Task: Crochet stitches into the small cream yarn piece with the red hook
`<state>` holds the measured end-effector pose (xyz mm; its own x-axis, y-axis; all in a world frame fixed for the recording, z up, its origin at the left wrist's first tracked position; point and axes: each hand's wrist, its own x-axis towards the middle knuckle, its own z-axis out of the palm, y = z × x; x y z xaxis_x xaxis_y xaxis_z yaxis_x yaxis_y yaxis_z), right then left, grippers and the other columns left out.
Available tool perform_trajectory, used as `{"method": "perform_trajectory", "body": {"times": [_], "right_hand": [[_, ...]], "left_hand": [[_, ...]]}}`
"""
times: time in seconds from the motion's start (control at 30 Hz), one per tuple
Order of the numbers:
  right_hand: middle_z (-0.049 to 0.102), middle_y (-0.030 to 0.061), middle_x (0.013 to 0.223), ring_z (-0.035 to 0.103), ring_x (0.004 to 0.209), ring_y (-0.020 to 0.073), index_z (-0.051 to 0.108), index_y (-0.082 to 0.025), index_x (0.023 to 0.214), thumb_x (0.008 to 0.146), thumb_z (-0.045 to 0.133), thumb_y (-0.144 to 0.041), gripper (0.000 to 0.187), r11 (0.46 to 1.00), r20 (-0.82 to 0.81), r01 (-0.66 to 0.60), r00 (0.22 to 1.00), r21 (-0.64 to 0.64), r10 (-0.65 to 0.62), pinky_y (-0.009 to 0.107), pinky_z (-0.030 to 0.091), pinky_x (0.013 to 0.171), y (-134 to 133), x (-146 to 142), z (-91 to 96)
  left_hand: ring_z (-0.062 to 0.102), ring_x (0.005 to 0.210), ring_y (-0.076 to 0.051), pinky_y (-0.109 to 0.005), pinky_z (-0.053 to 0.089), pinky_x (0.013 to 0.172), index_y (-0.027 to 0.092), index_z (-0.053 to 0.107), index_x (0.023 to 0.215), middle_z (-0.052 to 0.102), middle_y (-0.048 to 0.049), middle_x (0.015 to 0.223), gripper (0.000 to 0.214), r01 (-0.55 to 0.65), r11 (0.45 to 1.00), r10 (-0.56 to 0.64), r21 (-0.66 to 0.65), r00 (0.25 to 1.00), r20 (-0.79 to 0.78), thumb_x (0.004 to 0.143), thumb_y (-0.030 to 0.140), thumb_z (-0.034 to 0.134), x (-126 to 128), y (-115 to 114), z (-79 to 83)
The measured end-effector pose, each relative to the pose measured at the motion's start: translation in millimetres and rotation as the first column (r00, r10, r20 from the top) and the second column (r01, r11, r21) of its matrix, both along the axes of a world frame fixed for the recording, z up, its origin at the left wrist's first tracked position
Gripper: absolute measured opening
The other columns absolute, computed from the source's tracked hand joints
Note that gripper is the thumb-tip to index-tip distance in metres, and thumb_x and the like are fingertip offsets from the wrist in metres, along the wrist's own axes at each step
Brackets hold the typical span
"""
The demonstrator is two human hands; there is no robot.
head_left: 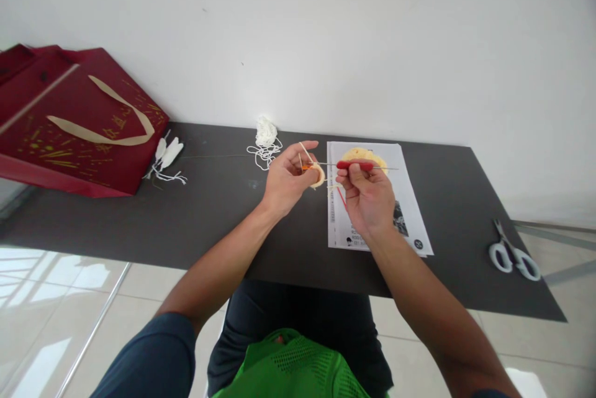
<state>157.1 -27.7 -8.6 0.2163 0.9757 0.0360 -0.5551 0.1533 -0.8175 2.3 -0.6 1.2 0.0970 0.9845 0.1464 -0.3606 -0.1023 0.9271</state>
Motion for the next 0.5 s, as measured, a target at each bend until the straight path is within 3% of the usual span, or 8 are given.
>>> {"method": "perform_trajectory", "body": {"times": [0.27,0.5], "right_hand": [[0.079,0.0004,0.09,0.073,0.071,0.0093,0.072,-0.021,0.092,0.081,0.092,-0.038,0.029,1.0,0.051,0.014,0.999,0.025,-0.015,0.018,0.066,0.072,-1.3,-4.2,-1.2],[0.08,0.0015,0.093,0.076,0.072,0.0136,0.07,-0.021,0.098,0.09,0.084,-0.035,0.021,0.983,0.176,0.096,0.977,0.154,-0.123,0.027,0.068,0.071,-6.1,-11.6,-4.3]], "left_hand": [[0.062,0.066,-0.008,-0.022,0.049,0.063,0.02,0.067,0.125,0.072,0.0023,0.082,0.056,-0.038,0.999,0.038,-0.013,0.999,0.0,0.071,0.017,0.081,-2.5,1.7,-0.4],[0.061,0.063,-0.009,-0.023,0.047,0.06,0.021,0.059,0.145,0.076,0.0009,0.082,0.077,-0.054,0.998,0.052,-0.019,0.995,-0.087,0.072,0.016,0.081,-1.7,-0.6,1.0]]}}
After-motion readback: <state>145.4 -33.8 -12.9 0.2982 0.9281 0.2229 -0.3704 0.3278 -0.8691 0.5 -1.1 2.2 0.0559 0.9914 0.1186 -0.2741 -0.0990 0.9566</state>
